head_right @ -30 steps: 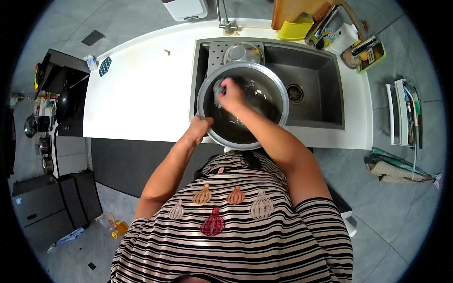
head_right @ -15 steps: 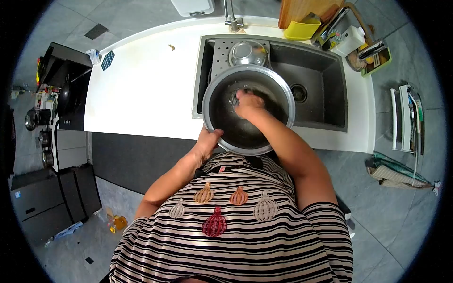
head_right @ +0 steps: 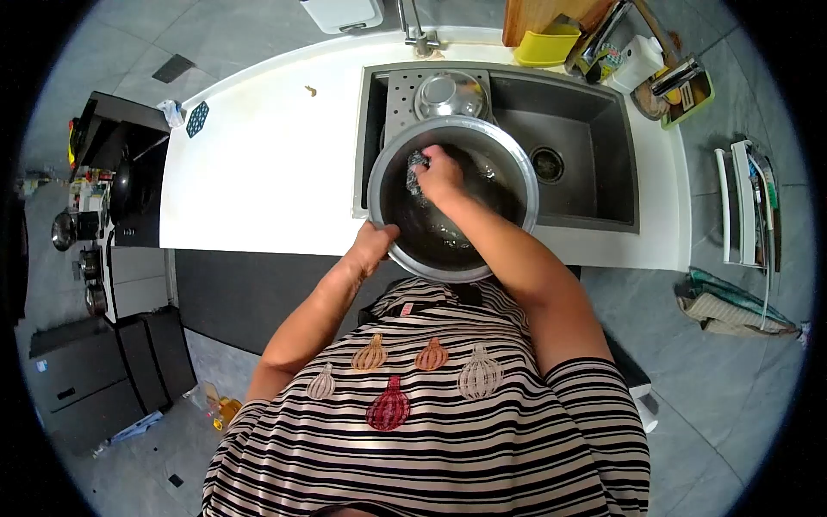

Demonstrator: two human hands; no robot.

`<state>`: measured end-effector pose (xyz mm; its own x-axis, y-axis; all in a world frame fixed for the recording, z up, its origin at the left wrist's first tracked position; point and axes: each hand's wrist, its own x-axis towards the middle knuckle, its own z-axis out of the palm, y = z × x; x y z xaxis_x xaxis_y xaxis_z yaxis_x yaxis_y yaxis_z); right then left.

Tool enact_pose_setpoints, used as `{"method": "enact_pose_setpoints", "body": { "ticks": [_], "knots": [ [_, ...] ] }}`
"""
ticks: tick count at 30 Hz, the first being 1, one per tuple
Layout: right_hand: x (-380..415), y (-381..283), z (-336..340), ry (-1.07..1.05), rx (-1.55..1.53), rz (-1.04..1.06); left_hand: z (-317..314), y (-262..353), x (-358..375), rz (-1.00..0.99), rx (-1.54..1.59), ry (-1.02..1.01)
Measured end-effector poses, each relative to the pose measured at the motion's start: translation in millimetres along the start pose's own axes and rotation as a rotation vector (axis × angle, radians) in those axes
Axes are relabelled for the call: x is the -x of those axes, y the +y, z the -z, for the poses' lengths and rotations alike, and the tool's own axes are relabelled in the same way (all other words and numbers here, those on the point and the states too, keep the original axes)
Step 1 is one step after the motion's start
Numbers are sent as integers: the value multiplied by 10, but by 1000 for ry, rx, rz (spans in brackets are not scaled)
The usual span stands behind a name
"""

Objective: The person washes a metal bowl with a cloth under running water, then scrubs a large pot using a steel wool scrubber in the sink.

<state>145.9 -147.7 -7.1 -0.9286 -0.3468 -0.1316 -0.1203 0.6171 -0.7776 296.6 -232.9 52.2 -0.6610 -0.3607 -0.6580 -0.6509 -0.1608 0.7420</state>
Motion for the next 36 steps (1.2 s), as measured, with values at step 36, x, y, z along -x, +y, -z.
{"method": "enact_pose_setpoints", "body": {
  "ticks": [36],
  "knots": [
    [25,110,-86,-79,79,-52,-16,5,-66,0,-20,-33]
  ]
}}
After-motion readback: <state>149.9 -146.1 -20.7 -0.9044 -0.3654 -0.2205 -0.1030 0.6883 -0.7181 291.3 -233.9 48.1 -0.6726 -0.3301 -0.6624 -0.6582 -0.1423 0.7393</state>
